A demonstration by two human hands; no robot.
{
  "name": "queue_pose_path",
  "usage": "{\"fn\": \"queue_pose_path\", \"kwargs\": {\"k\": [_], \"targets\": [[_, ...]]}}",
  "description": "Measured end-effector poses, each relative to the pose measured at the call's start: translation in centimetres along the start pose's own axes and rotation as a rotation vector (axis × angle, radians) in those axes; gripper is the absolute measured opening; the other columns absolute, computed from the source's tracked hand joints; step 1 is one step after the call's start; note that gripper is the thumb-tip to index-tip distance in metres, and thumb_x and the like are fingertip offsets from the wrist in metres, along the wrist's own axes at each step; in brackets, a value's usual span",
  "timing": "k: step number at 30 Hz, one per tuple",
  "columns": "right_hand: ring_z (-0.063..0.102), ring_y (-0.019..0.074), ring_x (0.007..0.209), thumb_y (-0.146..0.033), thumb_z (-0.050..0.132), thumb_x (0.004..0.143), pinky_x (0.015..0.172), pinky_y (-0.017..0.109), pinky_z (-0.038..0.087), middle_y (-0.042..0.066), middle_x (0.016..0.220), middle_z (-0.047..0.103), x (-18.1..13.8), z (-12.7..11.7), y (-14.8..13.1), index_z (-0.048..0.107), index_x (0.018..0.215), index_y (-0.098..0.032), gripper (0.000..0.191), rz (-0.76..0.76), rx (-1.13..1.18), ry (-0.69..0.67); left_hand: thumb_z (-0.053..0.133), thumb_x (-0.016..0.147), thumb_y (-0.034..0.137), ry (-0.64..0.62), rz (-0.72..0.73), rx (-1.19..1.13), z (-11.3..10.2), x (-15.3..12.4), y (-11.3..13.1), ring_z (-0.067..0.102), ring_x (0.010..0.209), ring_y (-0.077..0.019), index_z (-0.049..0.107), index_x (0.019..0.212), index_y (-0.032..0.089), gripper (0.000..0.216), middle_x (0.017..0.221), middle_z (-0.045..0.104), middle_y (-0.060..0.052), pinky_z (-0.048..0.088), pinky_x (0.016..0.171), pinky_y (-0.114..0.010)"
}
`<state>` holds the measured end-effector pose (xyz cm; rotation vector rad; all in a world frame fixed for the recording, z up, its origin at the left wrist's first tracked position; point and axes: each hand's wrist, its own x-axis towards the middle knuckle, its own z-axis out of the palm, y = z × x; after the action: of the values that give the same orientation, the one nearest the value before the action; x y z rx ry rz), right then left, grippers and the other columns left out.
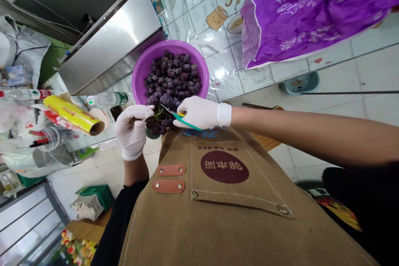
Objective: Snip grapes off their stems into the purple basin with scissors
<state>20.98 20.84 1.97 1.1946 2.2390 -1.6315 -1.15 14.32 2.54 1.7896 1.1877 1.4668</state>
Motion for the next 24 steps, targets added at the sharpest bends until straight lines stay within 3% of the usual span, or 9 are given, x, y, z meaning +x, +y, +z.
{"fn": "queue_pose_path", "kwargs": {"k": [7,14,20,24], "targets": [[0.036,0.0150,0.066,-0.042,0.071,0.101,0.069,0.033,0.033,-0.001,0.069,0.057,-1.9,-0.1,0.5,0.066,0.076,-0.019,0.035,-0.038,0.022,0.093,0.069,0.111,0.052,0.256,-0.220,-0.021,2.2,-1.5,2.5,0.070,0.090,-0.0150,0.069,0.097,0.024,0.031,0.094,0.067,0.000,0.065,0.104,-0.040],[0.049,0.0171,0.071,-0.049,0.070,0.103,0.071,0.033,0.037,0.001,0.077,0.064,-3.1,-1.4,1.6,0.060,0.086,-0.021,0.035,0.054,0.119,0.003,0.069,0.108,0.056,0.363,-0.178,-0.094,2.4,-1.4,1.2,0.058,0.075,-0.0154,0.051,0.083,0.024,0.044,0.080,0.052,0.001,0.063,0.093,-0.037],[0.058,0.0218,0.076,-0.057,0.068,0.100,0.071,0.034,0.036,0.006,0.091,0.074,-2.5,-1.5,1.9,0.071,0.101,-0.022,0.035,-0.007,-0.105,0.015,0.069,0.105,0.053,0.352,-0.082,-0.155,2.6,-0.5,0.8,0.051,0.065,-0.0147,0.049,0.081,0.024,0.043,0.072,0.048,0.003,0.060,0.081,-0.034],[0.066,0.0256,0.083,-0.062,0.066,0.098,0.074,0.035,0.039,0.009,0.098,0.079,-1.5,-2.5,1.8,0.076,0.110,-0.023,0.043,-0.009,-0.229,0.040,0.067,0.106,0.048,0.238,-0.062,-0.084,2.6,-0.3,0.0,0.058,0.076,-0.0172,0.062,0.090,0.025,0.029,0.080,0.056,0.001,0.061,0.093,-0.040]]}}
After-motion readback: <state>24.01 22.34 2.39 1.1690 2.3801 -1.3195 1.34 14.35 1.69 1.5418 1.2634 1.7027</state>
